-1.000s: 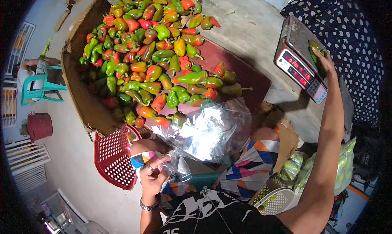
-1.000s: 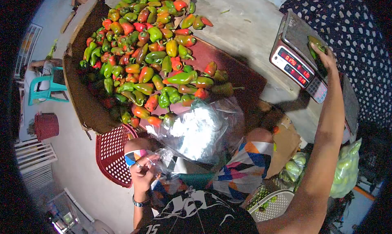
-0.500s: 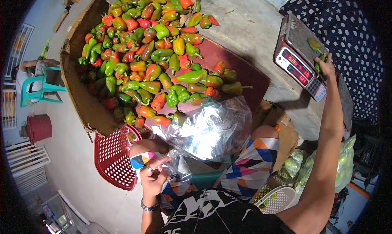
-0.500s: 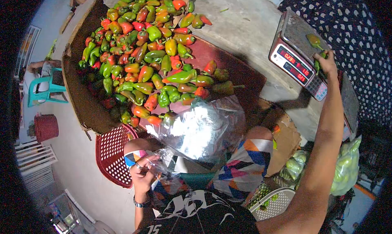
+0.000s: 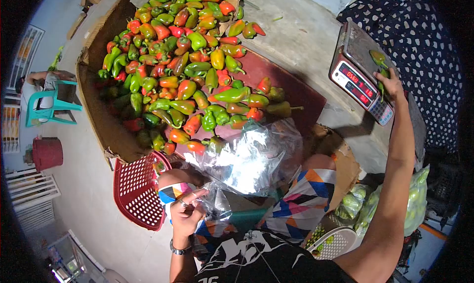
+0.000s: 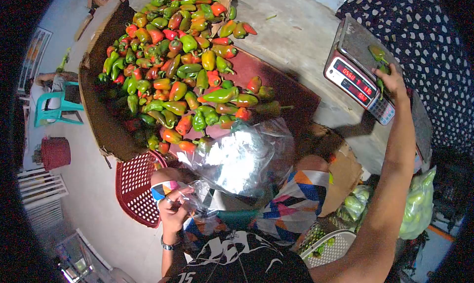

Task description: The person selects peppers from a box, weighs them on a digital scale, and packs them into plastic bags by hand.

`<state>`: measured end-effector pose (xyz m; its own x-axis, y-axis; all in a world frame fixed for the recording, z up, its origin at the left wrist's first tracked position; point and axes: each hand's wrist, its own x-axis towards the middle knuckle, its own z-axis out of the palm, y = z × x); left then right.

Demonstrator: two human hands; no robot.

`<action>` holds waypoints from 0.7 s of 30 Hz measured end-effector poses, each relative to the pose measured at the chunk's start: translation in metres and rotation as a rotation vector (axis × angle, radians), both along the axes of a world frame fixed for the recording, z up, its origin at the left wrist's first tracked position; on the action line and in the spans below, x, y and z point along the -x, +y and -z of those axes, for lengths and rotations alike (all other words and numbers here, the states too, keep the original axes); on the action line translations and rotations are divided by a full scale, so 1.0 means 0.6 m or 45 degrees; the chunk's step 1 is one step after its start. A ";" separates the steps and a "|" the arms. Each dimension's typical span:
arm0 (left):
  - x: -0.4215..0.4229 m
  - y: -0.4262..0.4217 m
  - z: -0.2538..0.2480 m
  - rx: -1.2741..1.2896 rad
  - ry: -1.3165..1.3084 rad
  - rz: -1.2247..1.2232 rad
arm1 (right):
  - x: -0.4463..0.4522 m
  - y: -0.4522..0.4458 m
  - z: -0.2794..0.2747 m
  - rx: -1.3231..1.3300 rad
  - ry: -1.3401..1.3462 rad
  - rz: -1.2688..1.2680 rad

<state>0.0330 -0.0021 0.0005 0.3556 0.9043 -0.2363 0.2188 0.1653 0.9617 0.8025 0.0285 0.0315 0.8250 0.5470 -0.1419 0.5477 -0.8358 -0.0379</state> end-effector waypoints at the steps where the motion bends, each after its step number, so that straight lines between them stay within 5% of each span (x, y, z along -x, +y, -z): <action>1: 0.003 -0.001 0.003 0.003 0.014 0.002 | -0.010 -0.002 0.005 -0.041 0.057 -0.012; 7: 0.000 0.002 0.001 -0.014 0.040 0.008 | -0.051 -0.003 0.000 -0.109 0.335 -0.046; 13: 0.006 -0.002 -0.001 0.054 0.046 -0.046 | -0.053 -0.051 0.007 -0.692 0.709 0.090; 17: 0.022 -0.002 -0.011 -0.092 -0.032 -0.101 | 0.174 -0.105 -0.067 -1.472 1.648 0.049; 21: 0.052 0.029 -0.044 -0.112 -0.468 -0.284 | 0.296 -0.179 -0.009 -1.794 2.461 -0.271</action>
